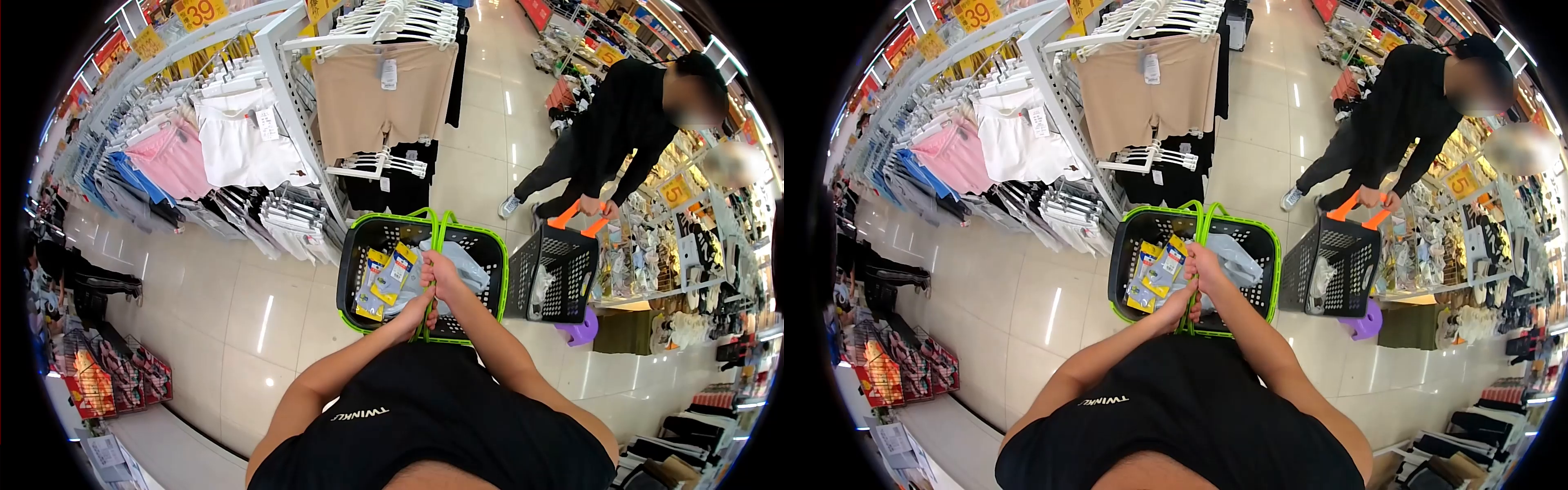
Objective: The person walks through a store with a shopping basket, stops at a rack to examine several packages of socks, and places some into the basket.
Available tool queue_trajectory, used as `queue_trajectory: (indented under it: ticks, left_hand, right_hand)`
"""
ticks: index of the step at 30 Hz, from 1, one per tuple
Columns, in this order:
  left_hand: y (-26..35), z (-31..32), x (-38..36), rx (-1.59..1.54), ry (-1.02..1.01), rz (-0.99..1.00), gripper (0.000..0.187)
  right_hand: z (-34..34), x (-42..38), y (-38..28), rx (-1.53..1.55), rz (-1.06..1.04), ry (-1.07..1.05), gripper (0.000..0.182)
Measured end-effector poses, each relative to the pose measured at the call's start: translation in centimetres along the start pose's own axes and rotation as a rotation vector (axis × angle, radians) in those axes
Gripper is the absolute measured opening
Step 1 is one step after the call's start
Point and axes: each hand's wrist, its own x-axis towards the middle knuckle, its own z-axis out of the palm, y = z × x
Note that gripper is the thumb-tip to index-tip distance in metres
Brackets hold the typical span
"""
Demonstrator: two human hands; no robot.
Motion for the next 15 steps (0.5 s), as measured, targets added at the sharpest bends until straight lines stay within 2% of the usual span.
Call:
queue_trajectory:
  ticks: [15]
  left_hand:
    - [0.2, 0.9, 1.1, -0.029, -0.034, -0.023, 0.043]
  right_hand:
    - [-1.2, -0.1, -0.9, 0.022, -0.025, 0.034, 0.024]
